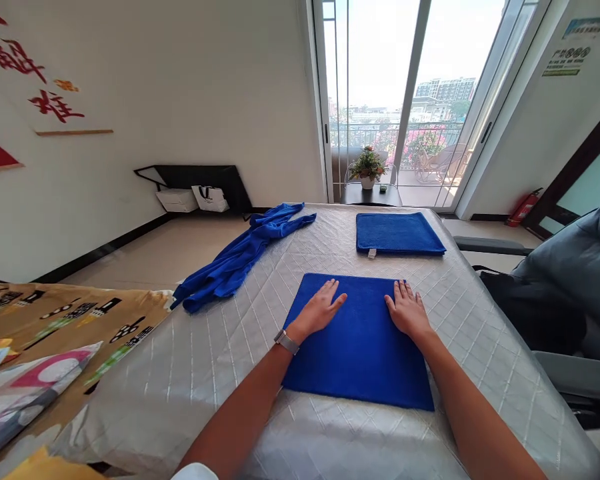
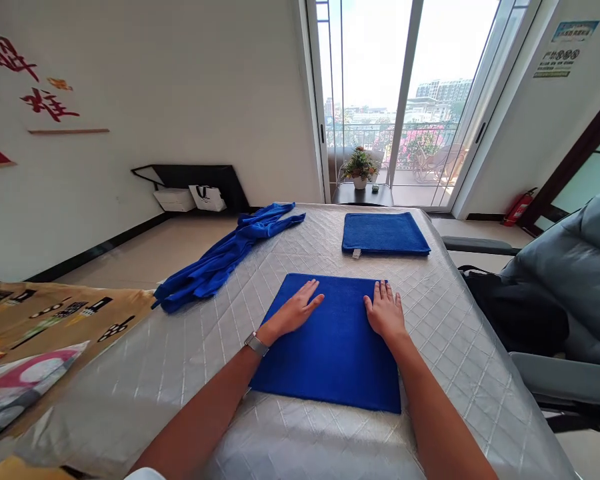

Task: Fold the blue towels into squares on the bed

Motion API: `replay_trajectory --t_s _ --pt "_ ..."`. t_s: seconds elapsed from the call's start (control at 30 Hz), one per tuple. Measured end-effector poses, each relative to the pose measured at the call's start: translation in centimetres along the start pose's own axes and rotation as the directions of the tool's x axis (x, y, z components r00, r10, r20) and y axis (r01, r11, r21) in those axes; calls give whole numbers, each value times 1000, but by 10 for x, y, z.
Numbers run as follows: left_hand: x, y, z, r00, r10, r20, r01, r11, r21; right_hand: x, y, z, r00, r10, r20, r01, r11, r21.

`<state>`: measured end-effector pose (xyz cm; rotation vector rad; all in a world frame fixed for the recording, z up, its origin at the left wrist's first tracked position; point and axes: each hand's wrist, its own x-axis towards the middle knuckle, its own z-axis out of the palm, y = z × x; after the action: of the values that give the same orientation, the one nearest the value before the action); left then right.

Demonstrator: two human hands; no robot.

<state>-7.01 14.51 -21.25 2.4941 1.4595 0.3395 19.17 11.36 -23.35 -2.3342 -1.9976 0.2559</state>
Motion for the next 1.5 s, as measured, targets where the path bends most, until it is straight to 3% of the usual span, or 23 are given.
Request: replay_trajectory --t_s 0.17,0.3,0.43,0.7,0.83,1.1,1.33,1.5 --pt "-6 79 35 963 267 31 -267 964 7 -1 1 0 1000 -18 -8 18 1000 -6" --pt "-12 96 51 953 304 10 -304 951 55 -2 1 -3 1000 -27 -10 27 1000 6" --pt "-17 71 44 972 233 34 -235 968 84 -3 0 -4 1000 -20 -7 20 1000 14" --pt "-20 -33 14 1000 -6 0 6 986 167 -3 0 -1 1000 -14 11 14 1000 5" --pt "-25 -68 4 992 -125 -17 126 979 159 -3 -1 -1 1000 -11 9 11 1000 -17" --pt "-31 -70 -8 988 -146 49 138 980 143 -14 -5 -10 1000 -21 0 21 997 -74" --pt "-33 -66 -11 991 -135 17 131 980 150 -24 -20 -5 1000 -6 11 7 996 -88" --pt "-32 -45 -13 997 -50 -57 57 991 122 -17 -20 1 999 32 32 -30 998 -61"
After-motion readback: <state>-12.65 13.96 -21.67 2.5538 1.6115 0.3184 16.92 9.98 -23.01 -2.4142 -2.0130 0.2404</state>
